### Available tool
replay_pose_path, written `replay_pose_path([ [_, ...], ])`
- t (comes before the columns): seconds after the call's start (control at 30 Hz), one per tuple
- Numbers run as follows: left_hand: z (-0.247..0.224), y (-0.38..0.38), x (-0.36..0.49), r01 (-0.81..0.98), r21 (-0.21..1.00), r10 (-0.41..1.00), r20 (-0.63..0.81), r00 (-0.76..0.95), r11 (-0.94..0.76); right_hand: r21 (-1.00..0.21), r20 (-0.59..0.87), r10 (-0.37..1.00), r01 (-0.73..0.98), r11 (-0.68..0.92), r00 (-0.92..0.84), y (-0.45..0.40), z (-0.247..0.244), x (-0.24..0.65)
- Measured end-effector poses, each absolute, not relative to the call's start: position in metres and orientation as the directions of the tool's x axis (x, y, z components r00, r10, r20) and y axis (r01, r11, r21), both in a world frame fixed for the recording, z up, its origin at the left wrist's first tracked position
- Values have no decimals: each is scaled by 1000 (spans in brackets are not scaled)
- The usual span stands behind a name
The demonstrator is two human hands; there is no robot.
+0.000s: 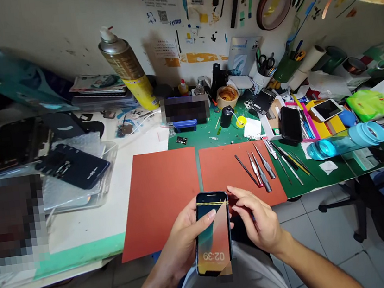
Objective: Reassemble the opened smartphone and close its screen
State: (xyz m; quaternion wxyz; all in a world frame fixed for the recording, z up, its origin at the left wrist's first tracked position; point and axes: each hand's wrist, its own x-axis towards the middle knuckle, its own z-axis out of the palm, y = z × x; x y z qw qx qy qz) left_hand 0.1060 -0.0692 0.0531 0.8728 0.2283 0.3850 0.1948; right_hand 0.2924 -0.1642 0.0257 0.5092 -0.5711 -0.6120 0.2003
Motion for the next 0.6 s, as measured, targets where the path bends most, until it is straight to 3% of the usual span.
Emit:
replay_pose_path([
  [0.13, 57, -73, 108, -192, 490, 478, -566, 671, 850, -733, 529, 846, 540, 414, 68, -156, 21, 297],
  [0.3, 58, -76, 109, -200, 462, 460, -560, 689, 864, -673, 594, 800, 595, 439, 81, -155, 19, 298],
  [0.53, 59, -84, 113, -206, 484, 477, -546, 688, 850, -680, 613, 780, 587, 440, 127, -159, 16, 299],
  [0.6, 59, -86, 114, -205, 514, 504, -552, 664, 833, -737, 563, 809, 547, 398, 170, -161, 18, 298],
])
